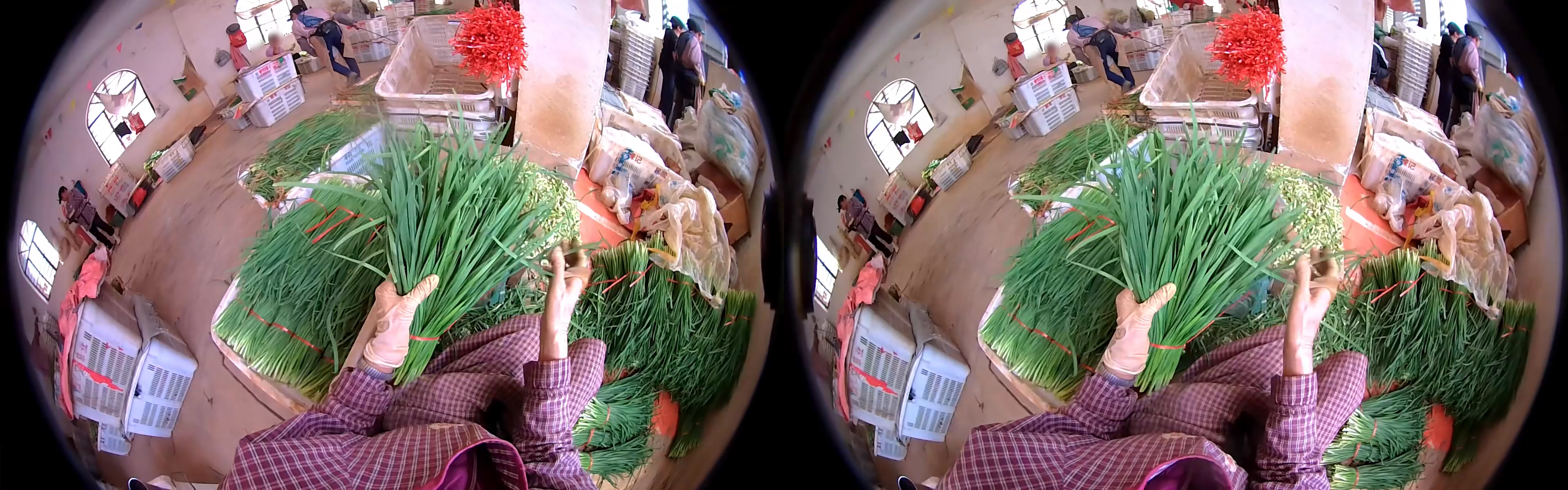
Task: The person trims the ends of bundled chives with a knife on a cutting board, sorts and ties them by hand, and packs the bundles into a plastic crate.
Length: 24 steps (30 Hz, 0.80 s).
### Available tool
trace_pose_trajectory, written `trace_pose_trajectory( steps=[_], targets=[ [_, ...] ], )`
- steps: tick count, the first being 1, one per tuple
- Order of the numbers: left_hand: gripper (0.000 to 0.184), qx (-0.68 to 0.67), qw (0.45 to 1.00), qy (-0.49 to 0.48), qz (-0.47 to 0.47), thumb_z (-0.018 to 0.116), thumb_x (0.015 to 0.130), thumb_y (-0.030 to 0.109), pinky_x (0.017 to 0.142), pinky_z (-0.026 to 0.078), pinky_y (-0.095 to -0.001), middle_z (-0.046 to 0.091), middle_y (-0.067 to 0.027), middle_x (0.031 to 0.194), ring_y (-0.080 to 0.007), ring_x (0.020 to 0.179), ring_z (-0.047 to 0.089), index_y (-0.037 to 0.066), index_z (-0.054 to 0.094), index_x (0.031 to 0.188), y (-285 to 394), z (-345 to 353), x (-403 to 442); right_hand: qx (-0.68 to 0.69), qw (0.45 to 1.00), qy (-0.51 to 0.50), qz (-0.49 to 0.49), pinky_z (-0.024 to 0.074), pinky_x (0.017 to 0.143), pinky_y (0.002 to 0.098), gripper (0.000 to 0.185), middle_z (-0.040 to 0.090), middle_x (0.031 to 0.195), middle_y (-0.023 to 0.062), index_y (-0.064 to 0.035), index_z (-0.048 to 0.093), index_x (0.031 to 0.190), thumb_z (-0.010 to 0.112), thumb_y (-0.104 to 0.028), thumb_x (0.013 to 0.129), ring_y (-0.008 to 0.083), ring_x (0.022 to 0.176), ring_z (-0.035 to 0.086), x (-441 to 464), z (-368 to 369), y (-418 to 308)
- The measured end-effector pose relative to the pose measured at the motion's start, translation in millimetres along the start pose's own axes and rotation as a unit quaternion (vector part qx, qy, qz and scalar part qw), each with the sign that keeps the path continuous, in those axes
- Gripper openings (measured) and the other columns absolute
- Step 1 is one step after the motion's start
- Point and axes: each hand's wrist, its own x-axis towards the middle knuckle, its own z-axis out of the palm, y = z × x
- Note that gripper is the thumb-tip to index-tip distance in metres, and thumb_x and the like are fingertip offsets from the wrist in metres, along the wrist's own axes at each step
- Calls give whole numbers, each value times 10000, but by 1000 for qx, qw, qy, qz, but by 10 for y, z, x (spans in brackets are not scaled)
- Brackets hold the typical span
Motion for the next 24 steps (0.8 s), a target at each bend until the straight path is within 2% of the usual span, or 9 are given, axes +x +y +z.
trace_pose_trajectory(
  steps=[2, 6, 10, 13, 14, 16, 20, 22, 24],
  targets=[
    [389, -45, 999, 8, -10, 797, 848, 50, 854, 544, -267, 713, -42, 1087, -121, 898, 669, 4, 655, 1207, -17, 54, 25, -33, 995, 19, -94, 457, 1013, 333, 493, 543, 1335, 142, 25, 418, 1410, 604, -192, 1008, 200, 1195, 543, -91, 57, -338],
    [377, -21, 999, 26, -17, 773, 858, 17, 860, 562, -260, 709, -52, 1088, -131, 896, 679, 5, 648, 1212, 73, 178, 77, -88, 984, -147, -51, 483, 929, 307, 464, 583, 1190, 93, 7, 460, 1353, 651, -180, 973, 166, 1043, 573, -654, 131, -433],
    [431, -76, 997, 9, 21, 762, 872, 32, 877, 538, -284, 683, -42, 1152, -139, 966, 652, 16, 600, 1270, 145, 336, 141, -226, 930, -279, -81, 471, 1029, 401, 942, 507, 1354, 276, 123, 290, 1467, 843, -260, 808, 354, 1215, 549, -1159, 224, -123],
    [510, 33, 993, -84, 82, 743, 909, 140, 928, 523, -337, 647, -99, 1234, -192, 1041, 641, 16, 498, 1339, 378, 524, 152, -199, 929, -312, -26, 469, 1022, 371, 1229, 481, 1357, 284, 150, 130, 1518, 906, -362, 714, 339, 1244, 533, -1155, 374, 108],
    [612, 137, 986, -84, 38, 764, 896, 222, 996, 482, -375, 615, -148, 1283, -247, 1133, 613, 13, 476, 1394, 461, 541, 100, -141, 935, -322, 57, 488, 998, 357, 1152, 515, 1327, 254, 159, 163, 1489, 894, -333, 747, 292, 1208, 563, -1069, 336, 204],
    [763, 305, 927, -163, 146, 796, 859, 281, 1069, 419, -407, 543, -191, 1378, -300, 1251, 542, 18, 418, 1468, 402, 553, 110, -108, 943, -273, 155, 509, 968, 339, 990, 546, 1317, 213, 137, 225, 1442, 859, -267, 799, 252, 1156, 593, -967, 372, 140],
    [771, 186, 949, -248, 52, 800, 840, 254, 1094, 383, -419, 482, -107, 1495, -276, 1338, 480, 48, 441, 1490, 956, 378, -70, 111, 936, -245, 227, 532, 961, 348, 701, 619, 1259, 166, 72, 395, 1379, 789, -148, 842, 219, 1104, 638, -969, 179, 245],
    [794, 237, 948, -203, 71, 807, 838, 308, 1120, 365, -430, 497, -137, 1482, -273, 1343, 487, 23, 442, 1482, 985, -18, 37, 119, 926, -249, 258, 532, 965, 346, 607, 631, 1256, 142, 53, 465, 1353, 761, -137, 858, 218, 1092, 646, -951, 114, 238],
    [849, 193, 950, -244, -27, 795, 840, 408, 1148, 343, -433, 506, -182, 1464, -288, 1359, 482, -22, 430, 1474, 720, -497, 264, 166, 921, -248, 251, 533, 962, 347, 591, 643, 1242, 134, 49, 472, 1358, 744, -139, 869, 215, 1080, 651, -969, 157, 253]
  ],
)
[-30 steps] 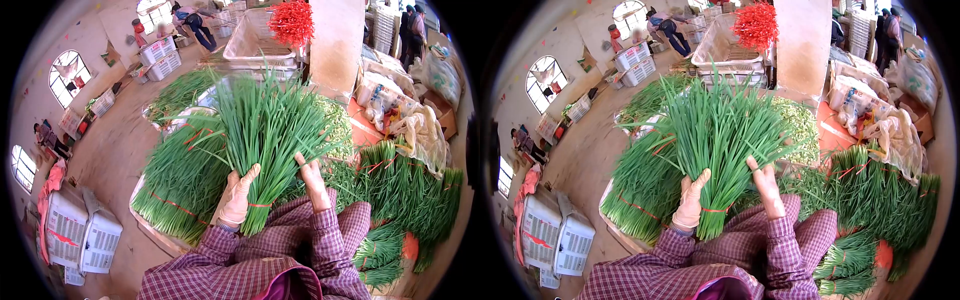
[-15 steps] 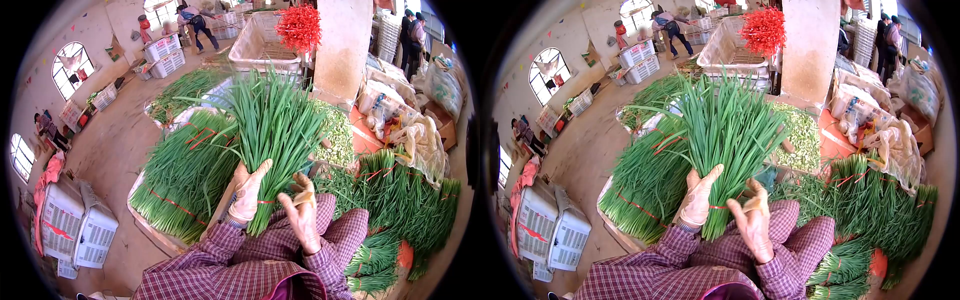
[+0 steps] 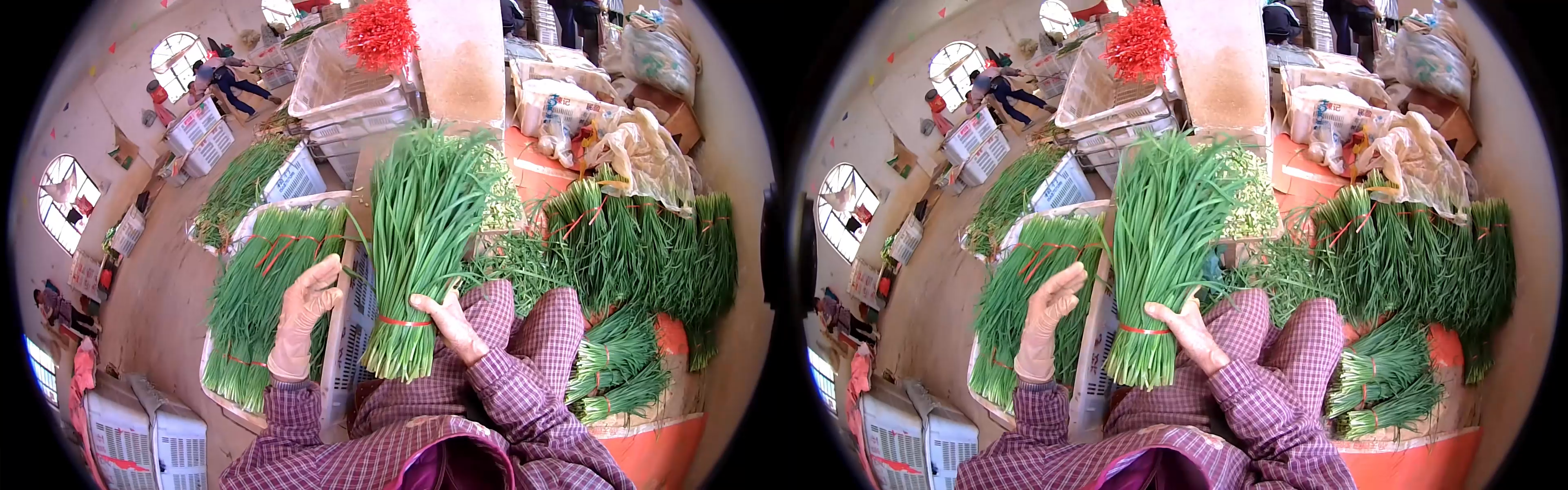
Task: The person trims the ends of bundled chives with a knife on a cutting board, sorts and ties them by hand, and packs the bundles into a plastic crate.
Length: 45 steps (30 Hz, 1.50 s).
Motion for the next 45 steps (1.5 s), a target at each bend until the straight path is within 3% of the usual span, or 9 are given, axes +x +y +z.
trace_pose_trajectory(
  steps=[4, 9, 11, 15, 22, 26, 32, 38, 45],
  targets=[
    [975, -300, 948, -81, -76, 785, 835, 483, 1185, 278, -383, 450, -123, 1498, -259, 1380, 422, 13, 305, 1542, -269, 450, 54, 61, 998, -27, 14, 464, 1048, 345, 691, 582, 1316, 127, 8, 389, 1424, 768, -162, 872, 211, 1201, 575, 66, 283, 36],
    [879, -280, 959, -31, -27, 843, 806, 363, 1123, 368, -386, 516, -75, 1425, -229, 1307, 484, 45, 389, 1488, -310, 604, 284, 18, 998, -45, -47, 487, 1015, 349, 626, 589, 1305, 102, -13, 432, 1390, 775, -151, 885, 200, 1176, 582, 208, 323, 27],
    [772, -266, 963, 28, 18, 848, 803, 315, 1086, 411, -371, 586, -61, 1336, -210, 1228, 549, 38, 480, 1423, -313, 717, 295, -186, 969, 22, -163, 509, 962, 325, 622, 629, 1251, 110, 15, 478, 1360, 799, -188, 867, 190, 1098, 623, 233, 347, -121],
    [603, -244, 968, 50, 11, 825, 802, 240, 1014, 463, -358, 641, -38, 1239, -186, 1119, 604, 41, 582, 1316, -449, 626, 348, -18, 993, 53, -107, 527, 916, 313, 488, 673, 1181, 97, 22, 566, 1270, 789, -133, 865, 169, 1001, 648, 175, 432, -185],
    [635, -292, 954, 72, -5, 732, 850, 233, 1027, 489, -398, 600, -77, 1313, -240, 1164, 603, 47, 490, 1407, -325, 573, 157, -38, 973, 162, -162, 545, 829, 279, 252, 679, 932, 49, 18, 593, 1078, 735, -63, 887, 119, 894, 644, 219, 106, -413],
    [630, -282, 956, 78, -13, 732, 856, 231, 1023, 495, -398, 605, -73, 1309, -232, 1159, 609, 48, 486, 1406, -460, 440, 96, 32, 937, 235, -258, 568, 584, 268, 164, 648, 846, 80, 15, 590, 958, 708, -91, 920, 150, 657, 661, 463, -387, -539],
    [641, -288, 949, 125, -17, 774, 813, 281, 960, 514, -366, 641, -75, 1237, -213, 1081, 635, 10, 539, 1344, -278, 532, 14, -42, 926, 207, -314, 518, 644, 204, 192, 675, 951, 57, -8, 632, 1044, 637, -194, 1001, 84, 787, 654, 265, -472, -1357],
    [634, -293, 948, 120, -20, 764, 820, 260, 952, 526, -372, 645, -86, 1224, -219, 1064, 646, 6, 524, 1350, -267, 513, -11, -119, 905, 164, -373, 533, 822, 277, 184, 687, 979, 67, 8, 653, 1085, 648, -148, 989, 131, 910, 648, 157, -74, -1622],
    [690, -264, 956, 130, -23, 806, 789, 271, 951, 527, -371, 645, -81, 1218, -215, 1051, 647, 1, 518, 1354, -274, 502, -16, -630, 657, 38, -413, 442, 889, 437, 136, 656, 934, 83, -125, 701, 894, 757, -191, 789, 295, 927, 607, 395, 306, -1768]
  ],
)
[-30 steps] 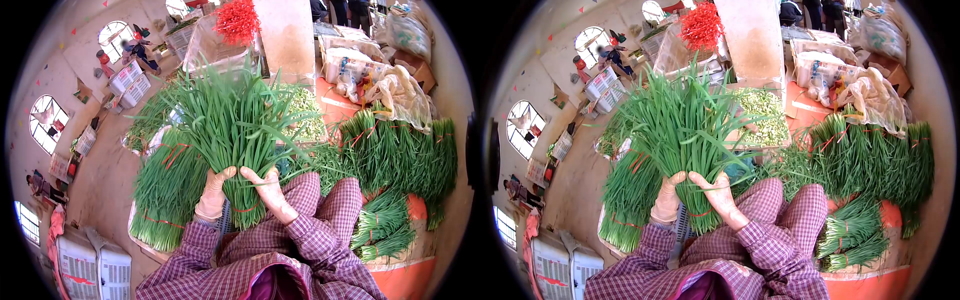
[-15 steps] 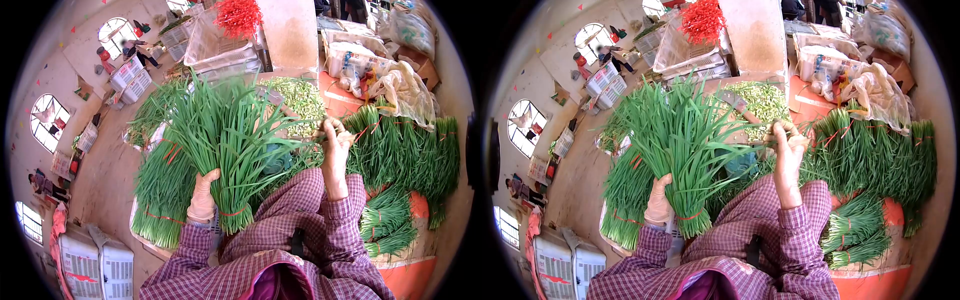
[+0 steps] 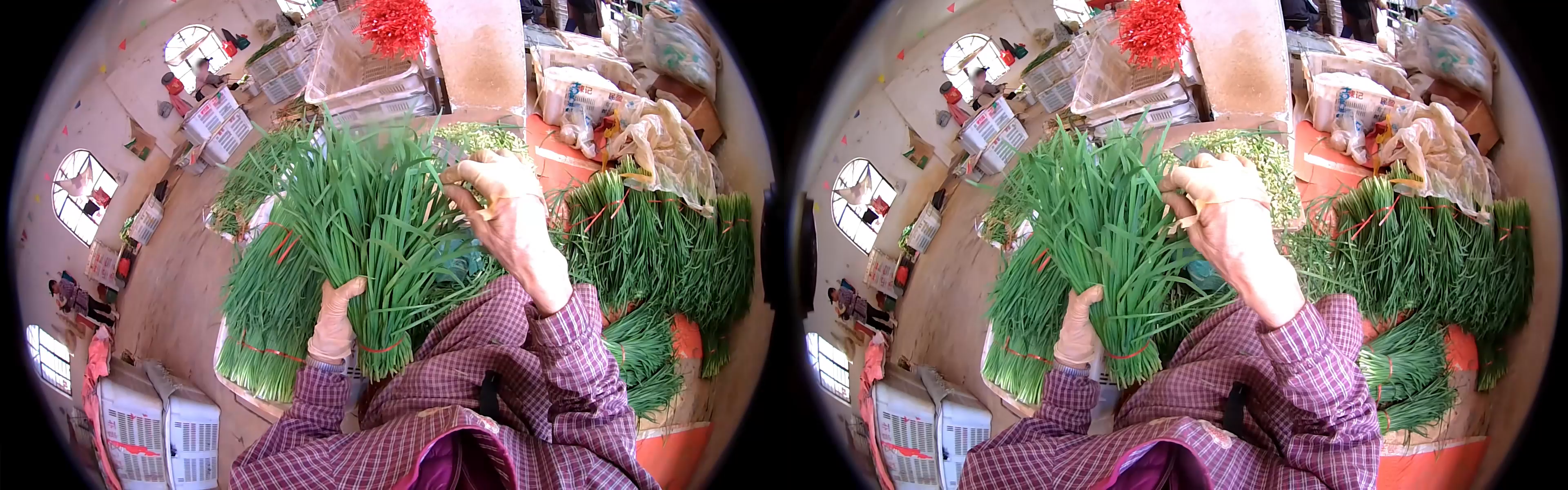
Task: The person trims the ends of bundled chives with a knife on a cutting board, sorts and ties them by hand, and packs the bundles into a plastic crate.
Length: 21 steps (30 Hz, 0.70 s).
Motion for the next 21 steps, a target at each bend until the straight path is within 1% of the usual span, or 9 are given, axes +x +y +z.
trace_pose_trajectory(
  steps=[1, 3, 9, 12, 14, 16, 17, 20, 21],
  targets=[
    [709, 4, 1000, -3, 6, 822, 777, 278, 950, 527, -370, 645, -78, 1216, -215, 1046, 647, 2, 518, 1354, 6, 5, 6, 1, 1000, 0, -1, 442, 889, 437, 136, 656, 934, 83, -125, 701, 894, 757, -191, 789, 295, 927, 607, 32, 36, 2],
    [722, 4, 1000, -1, 4, 839, 764, 291, 954, 523, -370, 643, -71, 1219, -212, 1060, 640, 6, 526, 1349, 19, 9, 0, -78, 993, 5, -88, 436, 946, 432, 175, 669, 994, 70, -107, 711, 923, 776, -140, 764, 293, 966, 607, 73, 157, 55],
    [703, 15, 1000, -6, -5, 834, 766, 295, 965, 513, -372, 643, -73, 1225, -204, 1075, 633, 8, 540, 1336, -11, -55, 27, -79, 988, -48, -126, 404, 1020, 461, 207, 650, 968, 61, -119, 702, 948, 772, -161, 759, 283, 1001, 601, 92, 308, 149],
    [691, 14, 1000, -8, 1, 826, 771, 306, 951, 520, -368, 649, -70, 1206, -209, 1042, 643, 9, 544, 1328, -19, -49, 31, -55, 994, -22, -93, 382, 1046, 465, 69, 681, 967, 48, -139, 702, 854, 729, -182, 807, 268, 980, 607, 80, 316, 180],
    [664, -23, 1000, 4, 5, 809, 774, 294, 923, 534, -365, 650, -65, 1193, -207, 1018, 646, 16, 550, 1320, -29, -24, 20, 115, 988, 101, 15, 427, 995, 459, 67, 693, 941, 70, -107, 696, 885, 714, -160, 848, 298, 943, 628, 69, 331, 282],
    [647, -22, 1000, 3, 2, 799, 776, 276, 911, 540, -363, 651, -65, 1193, -204, 1015, 647, 20, 553, 1317, -77, -138, 48, 329, 919, 134, 170, 557, 852, 343, 172, 697, 952, 36, -51, 679, 955, 685, -223, 950, 184, 910, 665, 85, 224, 337],
    [630, -21, 1000, 3, -1, 789, 778, 258, 899, 545, -360, 651, -66, 1193, -201, 1012, 647, 23, 555, 1314, -105, -196, 62, 392, 885, 150, 201, 584, 806, 294, 219, 692, 952, 21, -38, 674, 973, 672, -257, 976, 137, 901, 667, 74, 118, 360],
    [589, -36, 999, 9, -7, 750, 798, 224, 904, 555, -361, 659, -81, 1199, -211, 1046, 656, 20, 554, 1315, -82, -152, 34, 427, 868, 84, 240, 549, 775, 216, 242, 666, 894, -1, -14, 672, 1001, 655, -255, 992, 70, 858, 622, 52, -62, 288],
    [583, -45, 999, 17, -8, 740, 805, 218, 917, 556, -365, 659, -88, 1205, -218, 1059, 657, 20, 550, 1319, -74, -124, 20, 333, 913, 43, 233, 508, 724, 224, 233, 669, 891, 0, -4, 676, 1052, 674, -222, 972, 69, 836, 602, 71, -125, 238]
  ],
)
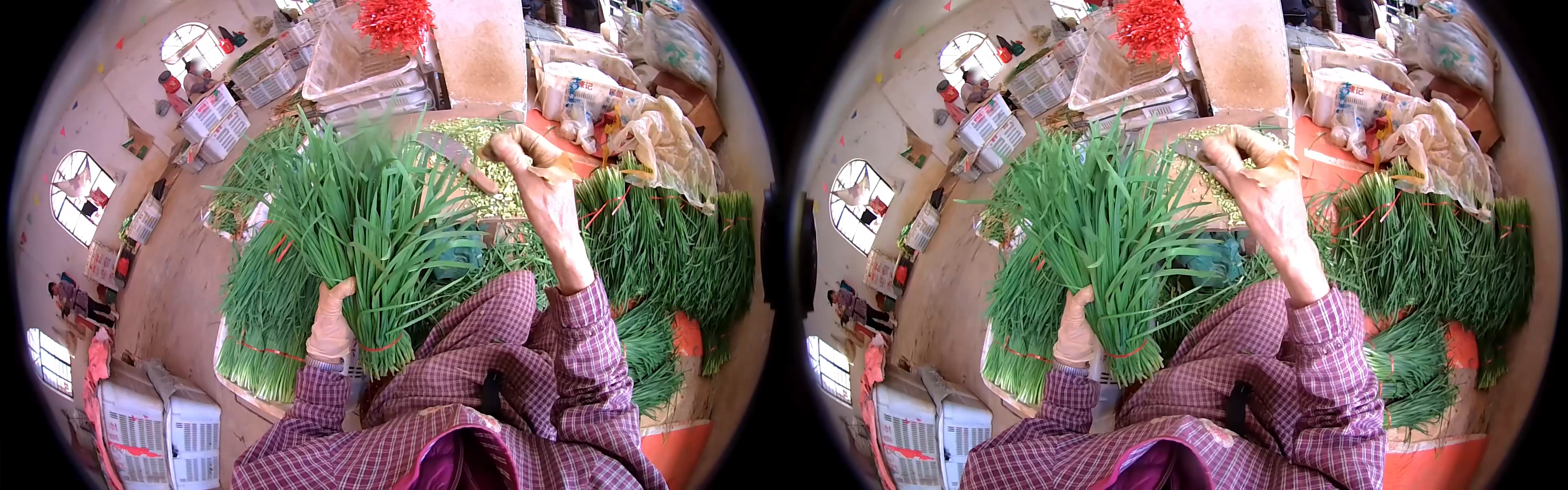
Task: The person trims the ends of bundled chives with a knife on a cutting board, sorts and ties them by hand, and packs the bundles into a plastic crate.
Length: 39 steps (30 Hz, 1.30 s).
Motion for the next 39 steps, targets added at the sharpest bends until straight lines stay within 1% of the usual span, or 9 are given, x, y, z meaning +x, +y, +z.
trace_pose_trajectory(
  steps=[3, 8, 14, 20, 23, 28, 30, 34, 39],
  targets=[
    [589, 0, 1000, -11, 6, 713, 827, 233, 947, 551, -379, 649, -98, 1235, -226, 1080, 655, 20, 531, 1345, 7, 29, -14, -37, 995, -46, -80, 499, 715, 257, 206, 693, 883, 34, -36, 688, 1086, 701, -173, 933, 106, 816, 624, -77, 118, -24],
    [666, -15, 999, -16, -29, 728, 861, 359, 965, 543, -399, 632, -91, 1284, -234, 1097, 650, 25, 498, 1389, -162, -298, 13, -326, 857, -151, -369, 381, 1065, 486, 261, 677, 1152, 63, -118, 678, 1036, 703, -114, 776, 288, 1162, 574, -73, 402, 143],
    [712, -15, 998, -21, -50, 708, 870, 538, 968, 543, -391, 661, -94, 1253, -231, 1089, 659, 34, 560, 1349, -168, -372, -9, -369, 850, -207, -313, 384, 1071, 500, 267, 643, 972, 85, -107, 661, 966, 709, -123, 703, 286, 1081, 591, -276, 347, 428],
    [617, -35, 998, -13, -42, 718, 886, 426, 979, 534, -393, 661, -87, 1250, -225, 1098, 653, 38, 567, 1342, -175, -261, 56, -357, 880, -207, -236, 401, 1068, 498, 215, 643, 949, 116, -108, 658, 985, 704, -112, 774, 310, 1006, 622, -268, 215, 479],
    [639, -39, 999, 6, -37, 792, 848, 247, 1013, 498, -370, 629, -75, 1290, -210, 1126, 623, 16, 521, 1379, -11, -44, 54, -343, 910, -34, -229, 451, 959, 450, 241, 682, 996, 130, -89, 670, 1086, 683, -61, 847, 322, 1009, 631, -191, 18, 405],
    [670, 52, 998, 26, -9, 784, 850, 248, 1048, 456, -382, 599, -81, 1329, -225, 1171, 590, 19, 495, 1409, -21, 41, 71, -287, 932, 115, -189, 458, 956, 429, 294, 684, 1113, 116, -72, 657, 1131, 665, -17, 842, 314, 1072, 625, -234, -65, 143],
    [610, 35, 999, -1, 5, 787, 865, 192, 1035, 462, -342, 623, -78, 1281, -190, 1130, 605, -2, 511, 1374, 14, 227, 8, -336, 883, 7, -326, 415, 1037, 488, 340, 688, 1117, 78, -120, 658, 1143, 686, -54, 811, 290, 1109, 624, -302, 92, 36],
    [576, 21, 999, -15, -21, 747, 897, 209, 1022, 469, -347, 618, -63, 1267, -189, 1111, 608, 6, 506, 1379, -59, 314, -94, -363, 850, -196, -328, 306, 1142, 533, 306, 648, 1262, -27, -206, 676, 1135, 717, -210, 832, 245, 1238, 562, -539, 622, 122],
    [592, 46, 999, 13, 4, 754, 892, 233, 1023, 460, -343, 608, -58, 1280, -176, 1135, 585, 26, 507, 1389, -63, 291, -186, -393, 864, -183, -255, 280, 1147, 537, 186, 683, 1140, -27, -168, 715, 1002, 721, -229, 826, 237, 1206, 566, -550, 564, 629]
  ],
)
